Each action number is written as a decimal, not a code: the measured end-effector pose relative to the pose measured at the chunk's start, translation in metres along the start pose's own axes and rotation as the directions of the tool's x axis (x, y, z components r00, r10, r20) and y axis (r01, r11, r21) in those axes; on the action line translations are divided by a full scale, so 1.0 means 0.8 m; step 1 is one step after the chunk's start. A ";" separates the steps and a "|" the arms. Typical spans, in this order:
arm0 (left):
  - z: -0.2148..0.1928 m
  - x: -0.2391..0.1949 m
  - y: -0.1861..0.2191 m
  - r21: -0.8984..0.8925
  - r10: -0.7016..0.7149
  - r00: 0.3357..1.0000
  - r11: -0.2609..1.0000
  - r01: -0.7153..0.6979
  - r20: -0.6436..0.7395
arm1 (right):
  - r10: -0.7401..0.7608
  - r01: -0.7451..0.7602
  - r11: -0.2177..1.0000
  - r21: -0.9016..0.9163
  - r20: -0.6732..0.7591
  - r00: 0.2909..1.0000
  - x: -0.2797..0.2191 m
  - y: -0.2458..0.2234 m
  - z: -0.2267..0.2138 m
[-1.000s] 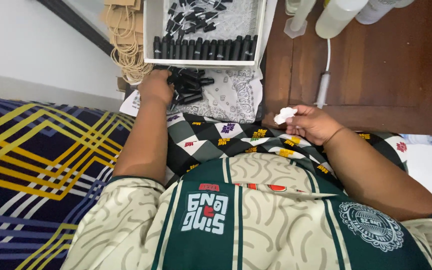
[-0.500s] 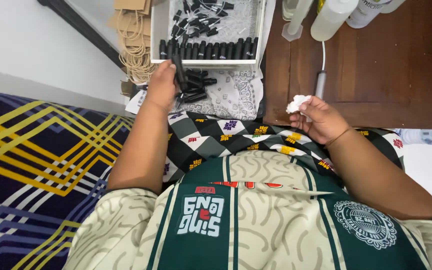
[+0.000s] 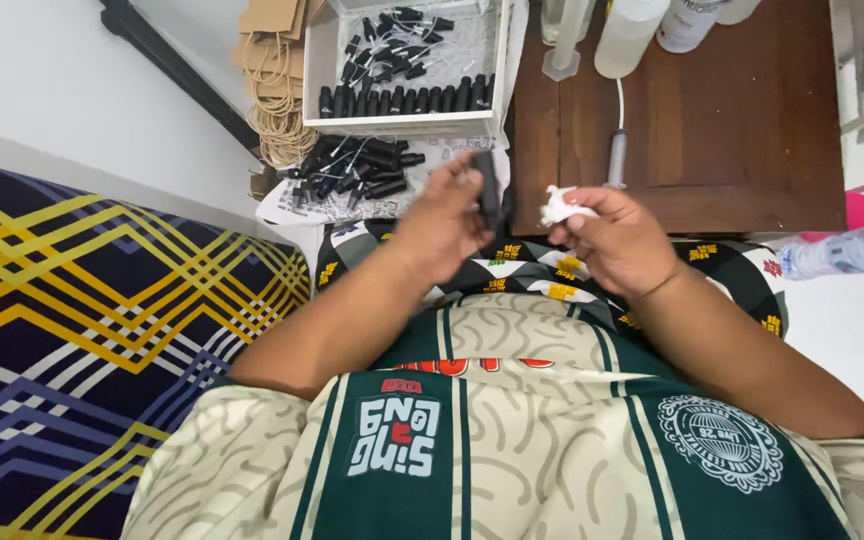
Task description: Assemble small perfume bottles by attaching spray nozzles and organizing them in a tray
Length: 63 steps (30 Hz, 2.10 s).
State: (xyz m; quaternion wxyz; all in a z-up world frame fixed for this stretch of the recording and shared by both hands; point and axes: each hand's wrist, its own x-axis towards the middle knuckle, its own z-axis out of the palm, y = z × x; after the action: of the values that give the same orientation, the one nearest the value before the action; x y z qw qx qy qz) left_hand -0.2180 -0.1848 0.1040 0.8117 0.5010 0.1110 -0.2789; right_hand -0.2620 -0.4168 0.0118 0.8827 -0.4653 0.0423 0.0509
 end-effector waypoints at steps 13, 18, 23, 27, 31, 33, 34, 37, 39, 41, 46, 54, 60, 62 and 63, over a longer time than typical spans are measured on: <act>-0.015 0.038 -0.147 0.033 -0.022 0.996 0.999 0.019 0.087 | -0.492 0.508 0.422 -0.750 0.282 0.824 -0.017 0.006 -0.022; -0.039 0.061 -0.167 0.010 0.050 0.998 0.999 -0.051 0.048 | -0.386 0.807 0.098 -0.582 0.726 0.570 -0.018 -0.002 0.004; -0.025 0.049 -0.165 0.052 -0.023 0.999 0.998 0.021 0.040 | -0.464 0.720 0.113 -0.685 0.604 0.648 -0.019 -0.018 -0.007; -0.016 0.039 -0.142 0.118 -0.021 1.000 0.993 0.022 -0.007 | -0.370 0.824 0.046 -0.564 0.757 0.539 -0.036 -0.038 0.036; 0.001 0.027 -0.132 0.158 -0.049 0.999 0.986 0.051 -0.016 | -0.389 0.787 0.037 -0.616 0.716 0.579 -0.020 -0.019 0.002; 0.006 0.024 -0.129 0.191 -0.040 0.999 0.981 0.044 -0.026 | -0.508 0.648 0.080 -0.758 0.528 0.681 -0.013 0.000 -0.027; 0.000 0.029 -0.136 0.190 -0.040 0.999 0.981 0.044 -0.025 | -0.507 0.648 0.079 -0.758 0.528 0.681 -0.016 0.002 -0.023; -0.011 0.040 -0.150 0.195 -0.011 1.000 0.981 0.011 -0.002 | -0.470 0.684 0.111 -0.721 0.568 0.676 -0.025 0.000 -0.010; -0.011 0.039 -0.147 0.203 -0.018 1.000 0.979 0.019 -0.005 | -0.408 0.732 0.086 -0.675 0.647 0.644 -0.030 -0.006 0.003; -0.009 0.038 -0.144 0.195 -0.019 1.000 0.981 0.017 0.008 | -0.422 0.708 0.097 -0.700 0.615 0.666 -0.024 -0.012 -0.002; -0.010 0.039 -0.142 0.206 -0.055 0.998 0.977 0.057 -0.015 | -0.467 0.679 0.000 -0.734 0.600 0.649 -0.020 -0.011 -0.001; 0.006 0.023 -0.122 0.238 -0.046 0.998 0.970 0.053 -0.037 | -0.441 0.615 -0.027 -0.788 0.562 0.700 -0.015 -0.023 -0.010; -0.045 0.080 -0.173 0.258 0.052 0.998 0.964 -0.060 0.038 | -0.468 0.613 0.034 -0.789 0.529 0.707 -0.010 0.001 -0.018; -0.032 0.065 -0.159 0.230 0.070 0.997 0.970 -0.073 0.023 | -0.436 0.694 0.033 -0.720 0.614 0.658 -0.020 -0.006 0.001; -0.026 0.057 -0.152 0.202 0.092 0.996 0.975 -0.092 0.009 | -0.406 0.769 0.032 -0.639 0.694 0.594 -0.023 -0.009 0.010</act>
State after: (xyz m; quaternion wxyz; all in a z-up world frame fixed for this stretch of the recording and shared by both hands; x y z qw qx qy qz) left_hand -0.2469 -0.2239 -0.0178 0.7686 0.5856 0.0591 -0.2506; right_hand -0.2794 -0.4151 0.0250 0.3877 -0.8245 -0.3383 -0.2356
